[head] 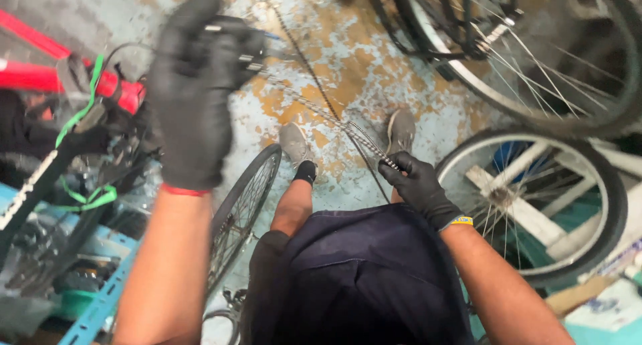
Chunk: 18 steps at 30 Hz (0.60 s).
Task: Using a chain breaker tool to remove a link from a bicycle chain
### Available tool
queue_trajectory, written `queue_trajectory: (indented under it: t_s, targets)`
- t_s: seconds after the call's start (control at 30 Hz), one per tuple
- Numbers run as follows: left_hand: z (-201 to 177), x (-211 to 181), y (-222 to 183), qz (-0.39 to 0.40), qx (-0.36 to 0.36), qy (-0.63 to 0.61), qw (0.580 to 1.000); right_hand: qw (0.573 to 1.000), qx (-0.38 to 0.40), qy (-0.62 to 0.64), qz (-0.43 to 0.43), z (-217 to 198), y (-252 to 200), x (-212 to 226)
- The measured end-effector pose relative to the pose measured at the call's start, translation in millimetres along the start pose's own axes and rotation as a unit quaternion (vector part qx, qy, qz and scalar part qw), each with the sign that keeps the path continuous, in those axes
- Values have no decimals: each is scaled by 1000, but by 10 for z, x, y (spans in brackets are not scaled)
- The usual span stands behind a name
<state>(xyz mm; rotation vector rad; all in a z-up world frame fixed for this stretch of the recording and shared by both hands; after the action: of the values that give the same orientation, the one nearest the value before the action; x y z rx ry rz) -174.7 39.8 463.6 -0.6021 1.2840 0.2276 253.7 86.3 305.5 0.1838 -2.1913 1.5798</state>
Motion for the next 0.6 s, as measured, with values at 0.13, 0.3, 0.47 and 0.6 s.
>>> queue_trajectory:
  t_s: [0.13,0.3,0.47,0.6]
  targets:
    - [-163,-213,80,13,-11,37,999,990,-36,90,-105,-239,-519,433]
    - [-209,-268,157,-40,-14,100,994,979,-87,73,-169,-667,-1134,931]
    - [-38,116,241,-68,36,104,992,971,-117,60,-200,-937,-1523,1195]
    - [-42,839,251,-106,44,79,990,968,-97,36,-229,-917,-1655,1150]
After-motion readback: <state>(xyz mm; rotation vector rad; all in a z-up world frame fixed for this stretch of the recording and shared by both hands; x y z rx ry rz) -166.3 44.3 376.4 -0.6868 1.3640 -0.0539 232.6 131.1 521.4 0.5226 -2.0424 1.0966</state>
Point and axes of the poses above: each hand's wrist, its own y-axis towards the middle knuckle, its own z-axis out of the palm, x = y × z, the point moved 8 cm from there along y, towards the middle knuckle, and after that the axes turned 13 degrees about x, right-handed, at the moved point
